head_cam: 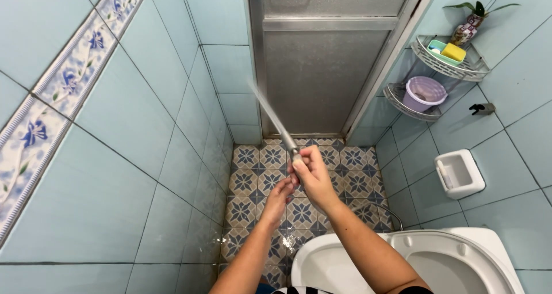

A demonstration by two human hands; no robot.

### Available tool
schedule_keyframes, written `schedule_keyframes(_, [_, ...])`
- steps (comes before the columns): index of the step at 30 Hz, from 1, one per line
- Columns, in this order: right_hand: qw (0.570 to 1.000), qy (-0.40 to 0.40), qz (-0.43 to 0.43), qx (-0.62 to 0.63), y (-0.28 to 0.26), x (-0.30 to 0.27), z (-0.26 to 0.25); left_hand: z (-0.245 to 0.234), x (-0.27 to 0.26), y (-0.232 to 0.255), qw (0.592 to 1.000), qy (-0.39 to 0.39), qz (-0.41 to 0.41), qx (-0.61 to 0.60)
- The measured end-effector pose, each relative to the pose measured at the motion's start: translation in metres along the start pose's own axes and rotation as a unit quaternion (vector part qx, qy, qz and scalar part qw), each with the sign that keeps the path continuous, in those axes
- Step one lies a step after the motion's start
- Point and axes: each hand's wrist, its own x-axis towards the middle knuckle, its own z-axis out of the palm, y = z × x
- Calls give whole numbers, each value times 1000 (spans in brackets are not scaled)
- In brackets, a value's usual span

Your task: The person is using a bidet sprayer to spray water around a bathroom, specifically on the toilet and the shower door.

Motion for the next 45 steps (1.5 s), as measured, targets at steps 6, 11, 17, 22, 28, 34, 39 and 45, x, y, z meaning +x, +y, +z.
schedule_keyframes(6, [993,-39,32,-107,3,-4,-2,4,1,-7,1000,1,-5,-1])
schedule_keyframes(11, [985,-7,100,-143,22,-9,-11,-4,14,-30,999,-18,32,-31])
schedule_keyframes(17, [972,6,-134,-195,23,-19,-16,13,-5,4,1000,9,-13,-9])
schedule_keyframes(22, [996,82,14,-11,34,-11,-23,11,2,-1,1000,9,-26,15])
schedule_keyframes(28, [974,41,-172,-139,3,-10,-20,14,-2,-1,1000,-19,-5,8])
schedule_keyframes(34, [993,70,-76,-53,-3,-8,-22,16,2,-2,999,-30,6,26])
schedule_keyframes(39, [970,76,-116,-202,4,-5,-27,16,1,-4,999,-32,13,27])
schedule_keyframes(45, [974,87,-124,-168,18,-2,-37,16,1,2,998,-40,31,42])
